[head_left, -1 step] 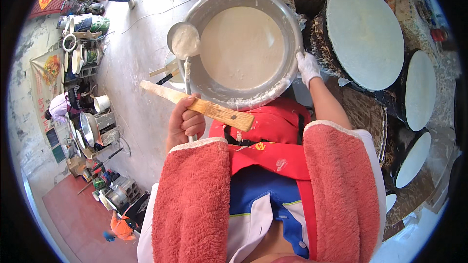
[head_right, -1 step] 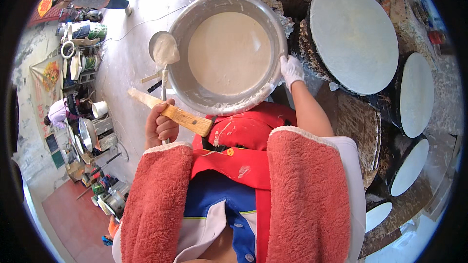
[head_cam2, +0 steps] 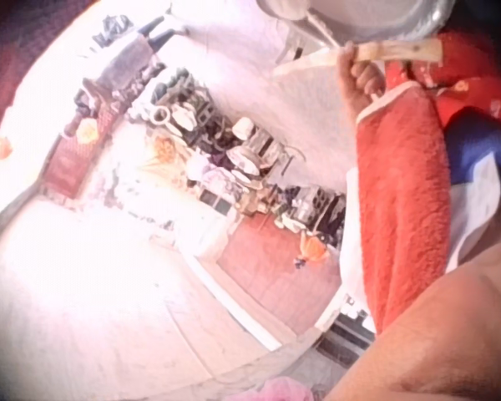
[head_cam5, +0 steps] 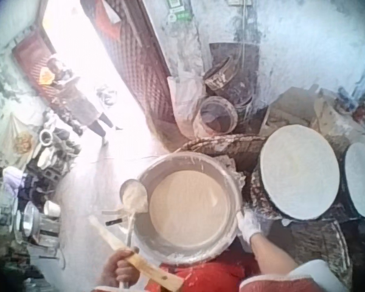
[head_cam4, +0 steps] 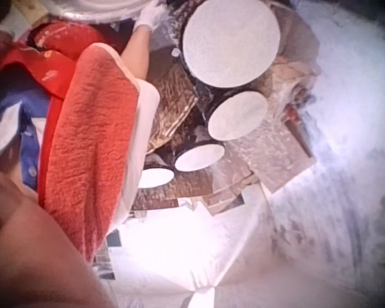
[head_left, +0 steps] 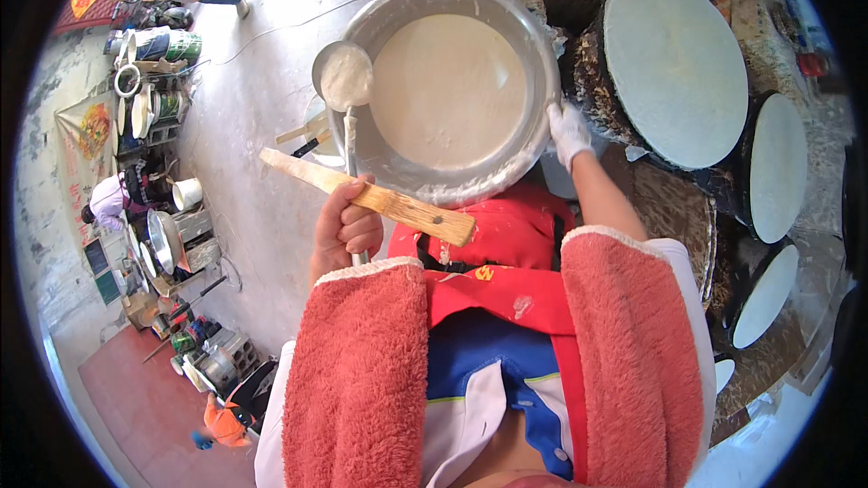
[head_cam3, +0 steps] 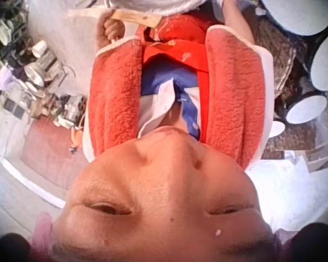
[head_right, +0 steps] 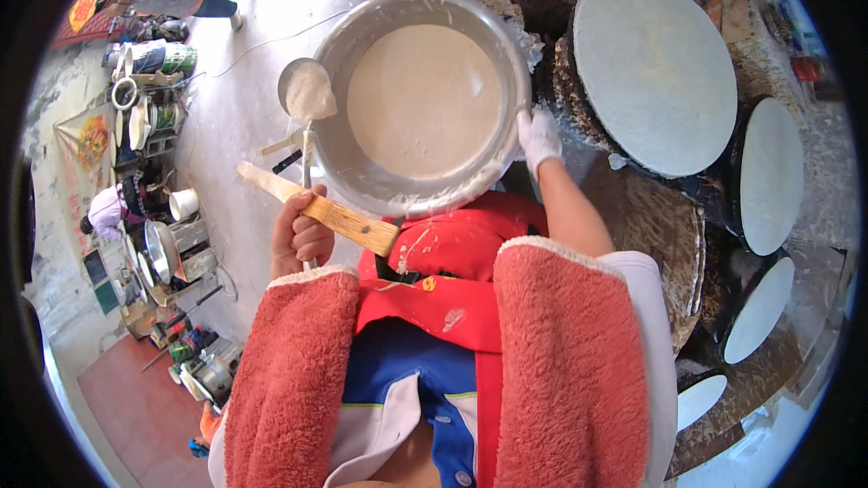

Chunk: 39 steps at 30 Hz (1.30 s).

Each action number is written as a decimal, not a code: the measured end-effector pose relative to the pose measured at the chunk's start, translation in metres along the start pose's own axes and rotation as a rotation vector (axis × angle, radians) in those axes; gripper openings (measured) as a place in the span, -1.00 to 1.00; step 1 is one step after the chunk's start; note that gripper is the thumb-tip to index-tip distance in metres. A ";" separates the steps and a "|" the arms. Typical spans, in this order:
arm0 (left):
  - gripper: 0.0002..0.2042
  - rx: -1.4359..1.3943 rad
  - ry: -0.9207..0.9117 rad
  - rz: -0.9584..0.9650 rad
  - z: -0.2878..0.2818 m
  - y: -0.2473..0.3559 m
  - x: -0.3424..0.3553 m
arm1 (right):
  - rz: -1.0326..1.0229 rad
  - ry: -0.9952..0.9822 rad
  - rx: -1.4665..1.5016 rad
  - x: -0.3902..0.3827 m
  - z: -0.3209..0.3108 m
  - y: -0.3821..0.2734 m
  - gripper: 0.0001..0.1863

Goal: The person ladles batter onto multiple hot griddles, spreads it into thin circles, flips the crepes, and stacks them on a nearby tray. The process is repeated continuously across several griddles.

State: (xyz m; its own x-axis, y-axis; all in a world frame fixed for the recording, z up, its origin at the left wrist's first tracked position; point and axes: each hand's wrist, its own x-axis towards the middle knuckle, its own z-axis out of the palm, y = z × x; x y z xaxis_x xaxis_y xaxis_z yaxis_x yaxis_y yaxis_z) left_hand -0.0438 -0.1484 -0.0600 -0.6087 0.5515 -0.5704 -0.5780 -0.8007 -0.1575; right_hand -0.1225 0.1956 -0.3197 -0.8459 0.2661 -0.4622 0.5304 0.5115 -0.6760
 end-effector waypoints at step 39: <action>-0.65 0.851 0.473 -0.271 -0.119 0.098 0.260 | 0.299 -0.683 0.343 -0.089 -0.045 -0.038 -0.68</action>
State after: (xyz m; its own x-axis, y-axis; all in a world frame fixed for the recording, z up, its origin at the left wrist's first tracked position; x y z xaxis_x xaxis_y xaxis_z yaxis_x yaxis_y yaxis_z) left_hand -0.1937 -0.1110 -0.3195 -0.2284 0.3928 -0.8908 -0.9728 -0.1274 0.1932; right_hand -0.0701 0.1890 -0.2271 -0.5039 -0.2607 -0.8235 0.8095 0.1902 -0.5555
